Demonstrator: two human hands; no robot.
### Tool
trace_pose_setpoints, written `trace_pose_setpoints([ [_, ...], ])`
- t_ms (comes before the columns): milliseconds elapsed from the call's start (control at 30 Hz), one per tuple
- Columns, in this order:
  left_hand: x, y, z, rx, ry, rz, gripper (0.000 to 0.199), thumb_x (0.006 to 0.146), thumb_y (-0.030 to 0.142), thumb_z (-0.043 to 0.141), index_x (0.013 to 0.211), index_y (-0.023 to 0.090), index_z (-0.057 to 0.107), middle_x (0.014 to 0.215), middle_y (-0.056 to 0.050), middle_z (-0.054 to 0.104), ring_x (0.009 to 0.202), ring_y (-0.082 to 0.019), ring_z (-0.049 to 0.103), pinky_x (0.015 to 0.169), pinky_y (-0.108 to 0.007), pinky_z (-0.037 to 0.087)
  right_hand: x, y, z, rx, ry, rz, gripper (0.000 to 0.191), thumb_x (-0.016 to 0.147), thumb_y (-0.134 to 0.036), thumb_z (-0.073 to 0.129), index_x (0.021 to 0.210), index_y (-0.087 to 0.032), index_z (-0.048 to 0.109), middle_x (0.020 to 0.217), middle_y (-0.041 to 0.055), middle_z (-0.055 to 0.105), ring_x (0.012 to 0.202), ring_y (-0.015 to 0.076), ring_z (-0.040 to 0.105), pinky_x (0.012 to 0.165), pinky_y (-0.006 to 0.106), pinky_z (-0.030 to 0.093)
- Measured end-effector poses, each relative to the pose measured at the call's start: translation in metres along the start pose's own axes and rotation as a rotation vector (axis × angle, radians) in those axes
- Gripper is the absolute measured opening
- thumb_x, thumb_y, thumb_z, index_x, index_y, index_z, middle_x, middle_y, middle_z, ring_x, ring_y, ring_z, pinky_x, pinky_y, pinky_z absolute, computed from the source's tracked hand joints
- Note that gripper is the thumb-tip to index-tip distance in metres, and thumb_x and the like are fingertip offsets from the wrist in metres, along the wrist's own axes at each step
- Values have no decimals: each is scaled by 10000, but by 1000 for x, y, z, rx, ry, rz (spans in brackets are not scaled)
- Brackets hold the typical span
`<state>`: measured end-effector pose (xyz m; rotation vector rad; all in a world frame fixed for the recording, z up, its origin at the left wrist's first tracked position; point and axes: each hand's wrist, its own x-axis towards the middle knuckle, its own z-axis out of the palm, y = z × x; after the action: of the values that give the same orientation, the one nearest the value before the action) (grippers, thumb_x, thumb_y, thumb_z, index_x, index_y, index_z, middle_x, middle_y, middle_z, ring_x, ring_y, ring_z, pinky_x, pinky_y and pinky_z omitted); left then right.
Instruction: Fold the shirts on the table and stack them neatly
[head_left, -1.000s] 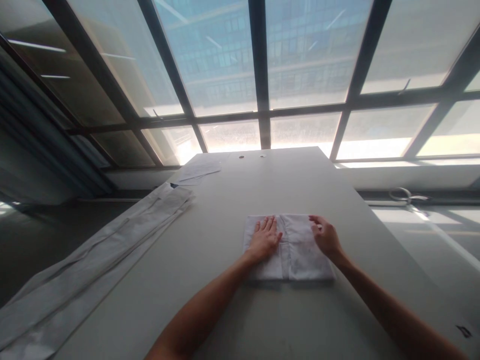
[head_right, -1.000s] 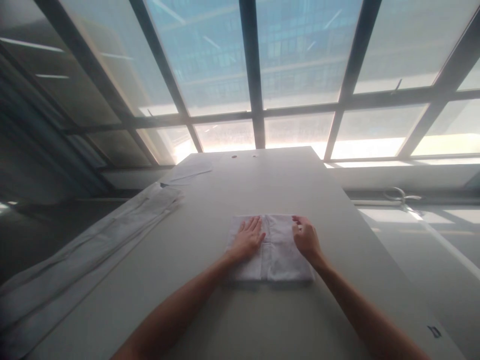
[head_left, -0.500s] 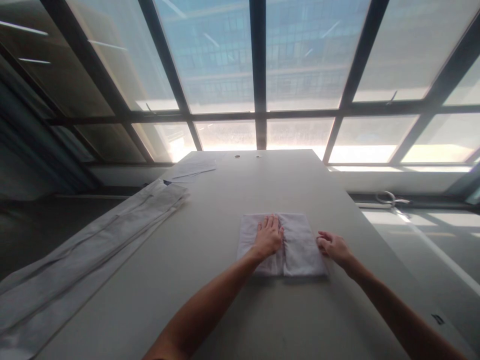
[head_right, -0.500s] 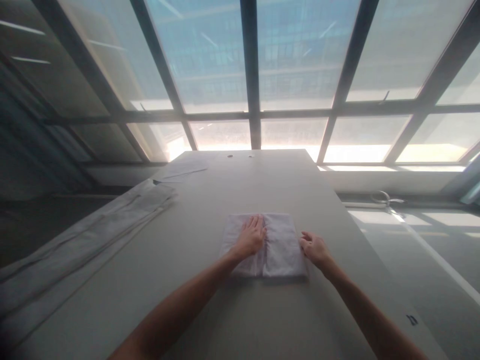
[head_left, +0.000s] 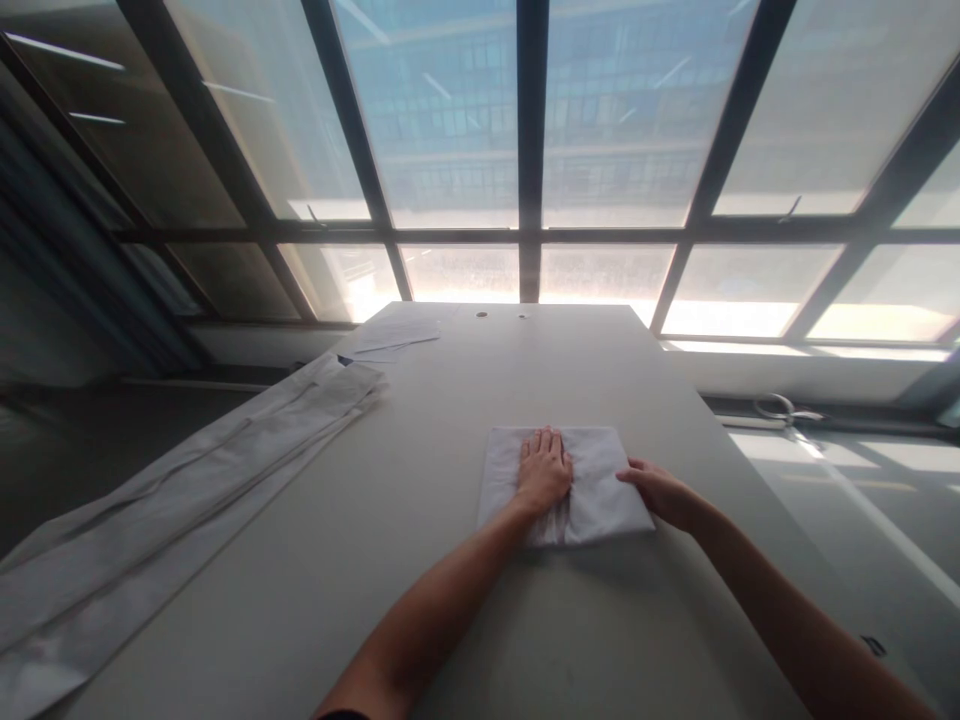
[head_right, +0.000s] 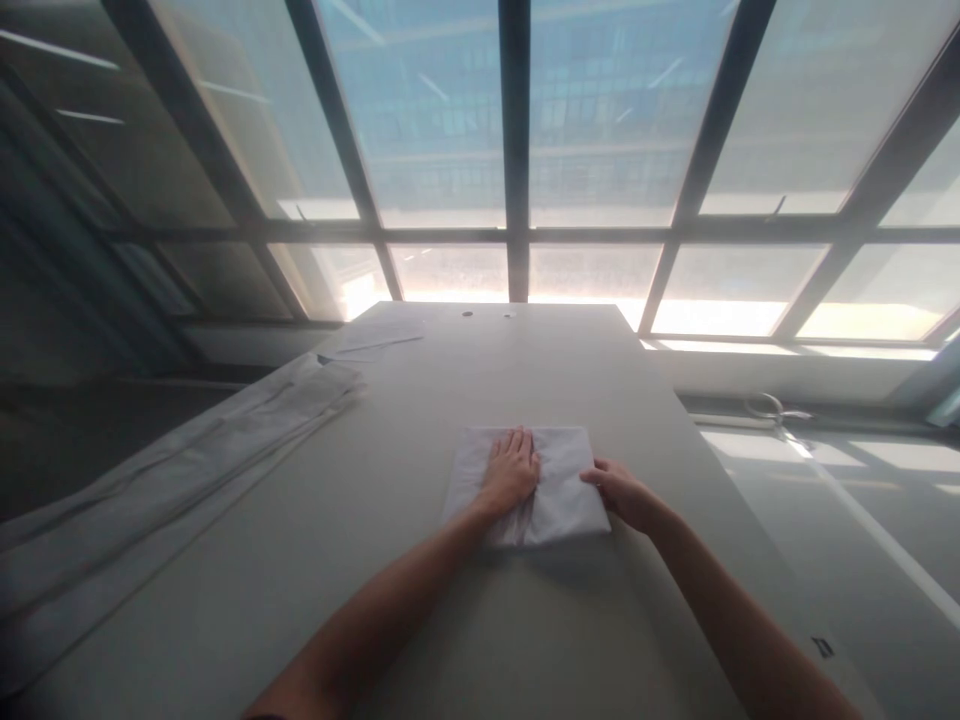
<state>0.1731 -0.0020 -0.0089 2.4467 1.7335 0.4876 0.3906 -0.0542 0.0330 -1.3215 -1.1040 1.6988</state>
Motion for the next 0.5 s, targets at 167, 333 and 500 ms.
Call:
trace_pose_setpoints([
  [167,3,-3,2,1,-47,14,565,1030,278,319,1562,93,349,1616,-168,345,1513,-311,251,1225,-514,186,-3,-15,19,-15,-30,-124,641,726,-377,761,1318,-213,578,1107,74,743,845,203,707,659,260,543],
  [333,-2,-5,-12,-37,-76,37,569,1006,193,317,1567,96,323,1608,-176,355,1516,-292,255,1214,-485,225,0,-35,44,-54,-2,-156,619,716,-345,743,1296,-190,593,915,34,743,676,155,654,572,226,497],
  [500,-41,-9,-26,-25,-115,116,601,997,208,304,1575,45,291,1625,-216,297,1531,-318,213,1226,-497,203,5,-49,64,-109,63,-132,595,656,-301,724,1228,-167,626,800,10,714,587,131,600,522,214,462],
])
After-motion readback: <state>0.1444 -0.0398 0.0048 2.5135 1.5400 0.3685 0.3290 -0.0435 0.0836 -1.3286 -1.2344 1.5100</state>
